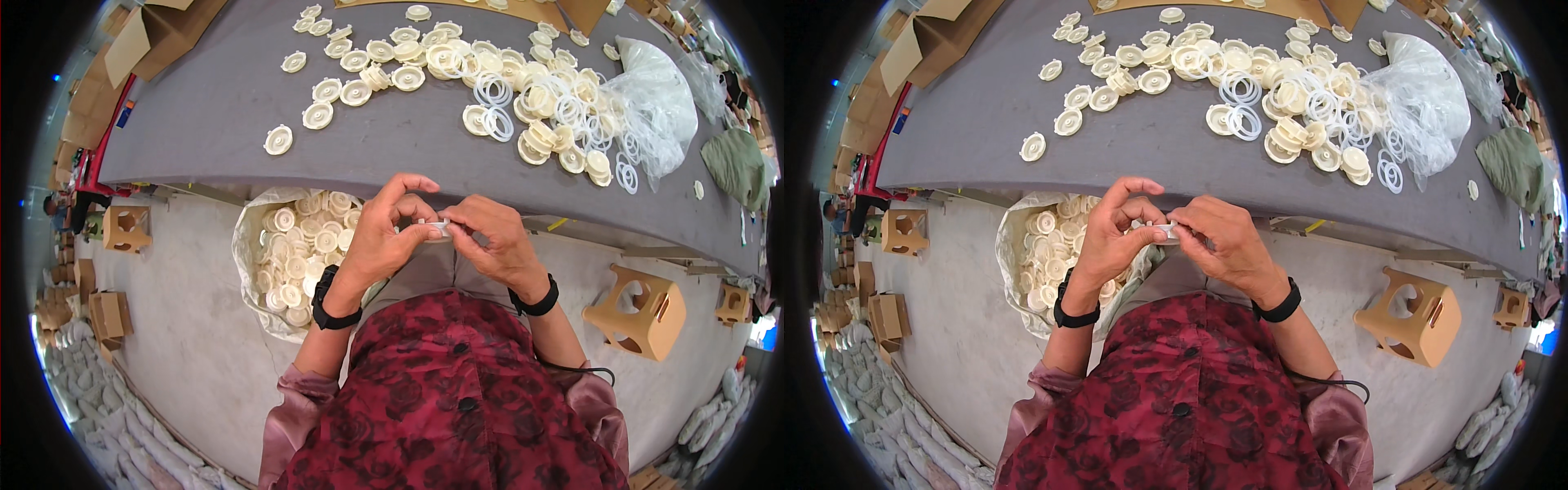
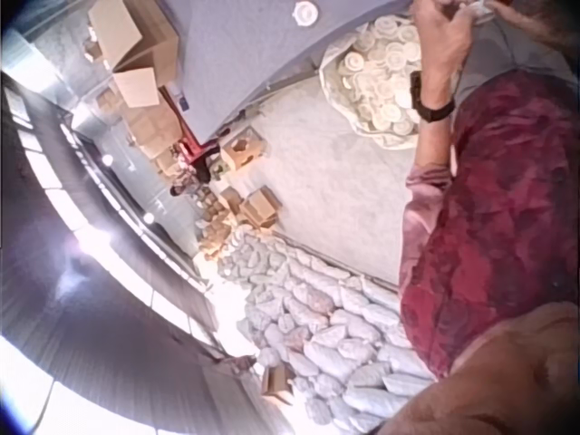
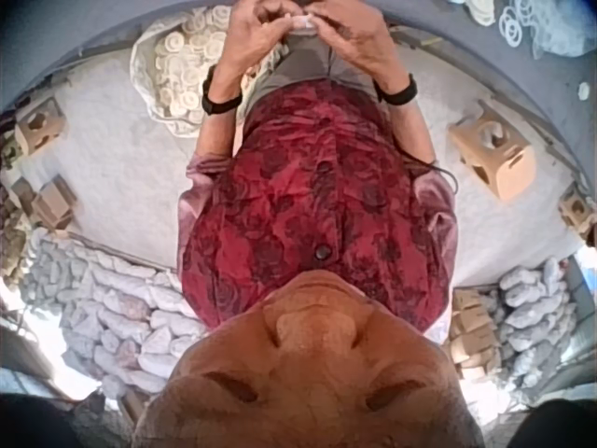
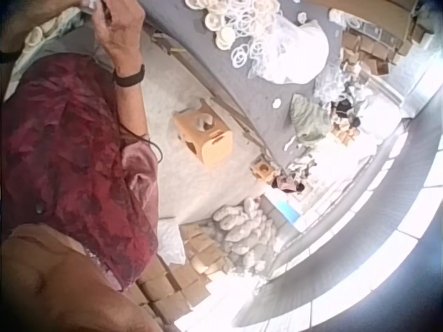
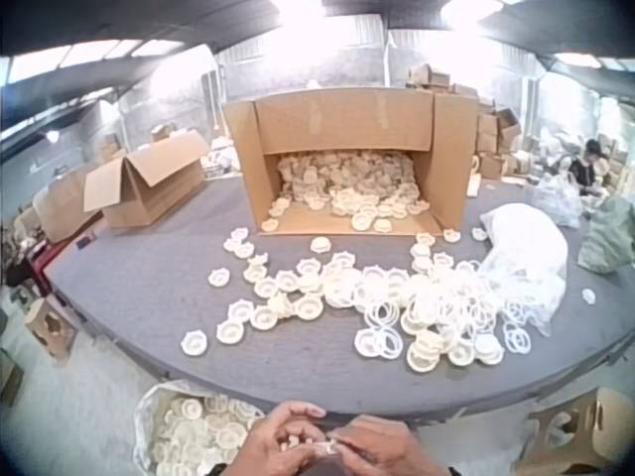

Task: The person is manually assembling small white plastic components by fitting circular rings onto base parts and sorting them into containers.

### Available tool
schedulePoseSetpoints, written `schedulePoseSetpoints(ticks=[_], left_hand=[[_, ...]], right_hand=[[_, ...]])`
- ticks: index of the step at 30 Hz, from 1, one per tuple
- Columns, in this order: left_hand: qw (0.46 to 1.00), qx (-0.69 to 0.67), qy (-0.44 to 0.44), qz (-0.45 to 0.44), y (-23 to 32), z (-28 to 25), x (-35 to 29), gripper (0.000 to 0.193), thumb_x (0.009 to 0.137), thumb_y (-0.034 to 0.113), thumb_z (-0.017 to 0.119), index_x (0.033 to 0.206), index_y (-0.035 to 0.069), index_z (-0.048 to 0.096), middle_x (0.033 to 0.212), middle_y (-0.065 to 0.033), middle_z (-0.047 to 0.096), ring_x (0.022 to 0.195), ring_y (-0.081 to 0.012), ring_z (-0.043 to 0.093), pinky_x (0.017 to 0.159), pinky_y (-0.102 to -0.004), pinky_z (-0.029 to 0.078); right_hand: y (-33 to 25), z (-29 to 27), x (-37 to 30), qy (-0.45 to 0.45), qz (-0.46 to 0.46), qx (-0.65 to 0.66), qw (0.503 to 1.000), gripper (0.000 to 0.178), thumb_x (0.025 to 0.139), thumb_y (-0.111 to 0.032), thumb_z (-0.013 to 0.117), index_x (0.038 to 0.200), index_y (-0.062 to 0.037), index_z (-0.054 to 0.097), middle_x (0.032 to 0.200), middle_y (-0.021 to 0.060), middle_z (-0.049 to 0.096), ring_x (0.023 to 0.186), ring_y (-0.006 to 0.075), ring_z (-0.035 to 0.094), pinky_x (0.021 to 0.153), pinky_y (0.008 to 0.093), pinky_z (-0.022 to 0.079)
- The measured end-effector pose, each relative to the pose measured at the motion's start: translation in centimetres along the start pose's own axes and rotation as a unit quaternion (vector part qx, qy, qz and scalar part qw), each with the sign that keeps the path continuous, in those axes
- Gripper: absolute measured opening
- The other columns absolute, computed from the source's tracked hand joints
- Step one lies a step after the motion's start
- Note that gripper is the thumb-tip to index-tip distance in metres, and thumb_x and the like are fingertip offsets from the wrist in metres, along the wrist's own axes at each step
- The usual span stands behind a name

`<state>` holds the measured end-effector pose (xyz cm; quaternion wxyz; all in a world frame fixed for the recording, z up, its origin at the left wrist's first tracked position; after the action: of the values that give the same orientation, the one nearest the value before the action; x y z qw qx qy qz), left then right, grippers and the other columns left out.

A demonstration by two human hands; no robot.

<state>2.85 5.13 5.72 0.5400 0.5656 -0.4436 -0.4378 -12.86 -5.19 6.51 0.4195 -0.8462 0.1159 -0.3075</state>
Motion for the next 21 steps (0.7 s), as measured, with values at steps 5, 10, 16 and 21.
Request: schedulePoseSetpoints(ticks=[5,10,16,21], left_hand=[[0.965,-0.262,0.025,0.012,-1.6,0.8,0.3,0.042,0.086,0.006,0.073,0.123,0.001,0.055,0.101,-0.0064,0.065,0.096,-0.0111,0.061,0.084,-0.0263,0.049],[0.913,-0.404,0.019,0.059,-5.6,1.6,-0.7,0.018,0.091,0.010,0.070,0.108,0.003,0.066,0.104,-0.0025,0.066,0.099,-0.0104,0.060,0.091,-0.0267,0.046],[0.951,-0.297,0.054,0.061,-4.9,0.7,-0.9,0.015,0.094,0.015,0.067,0.096,0.000,0.064,0.093,-0.0058,0.061,0.089,-0.0144,0.056,0.084,-0.0288,0.045],[0.978,-0.182,0.034,0.094,-3.6,0.0,-1.0,0.018,0.093,0.014,0.065,0.089,-0.003,0.062,0.087,-0.0061,0.058,0.082,-0.0141,0.052,0.077,-0.0281,0.041]], right_hand=[[0.6,0.5,-0.8,0.044,0.092,0.147,0.984,0.016,0.089,-0.003,0.065,0.104,0.0016,0.066,0.084,0.0074,0.064,0.072,0.0145,0.061,0.063,0.0288,0.050],[1.3,1.0,-1.4,0.123,0.097,0.294,0.943,0.017,0.095,-0.005,0.062,0.111,0.0016,0.065,0.092,0.0050,0.067,0.080,0.0121,0.064,0.071,0.0286,0.055],[0.6,0.2,-0.9,0.068,0.064,0.156,0.983,0.016,0.089,-0.005,0.068,0.103,0.0026,0.069,0.088,0.0079,0.071,0.072,0.0133,0.066,0.067,0.0267,0.053],[0.5,-0.2,-0.6,0.040,0.050,0.106,0.992,0.016,0.085,-0.004,0.069,0.100,0.0023,0.070,0.084,0.0094,0.071,0.069,0.0151,0.065,0.064,0.0262,0.051]])
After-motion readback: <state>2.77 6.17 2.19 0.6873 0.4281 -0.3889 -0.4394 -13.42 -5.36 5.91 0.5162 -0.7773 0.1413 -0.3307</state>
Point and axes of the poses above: each hand's wrist, its own x-axis towards the middle knuckle, its own z-axis out of the palm, y = z × x, the point moved 3 cm from there along x, towards the middle knuckle
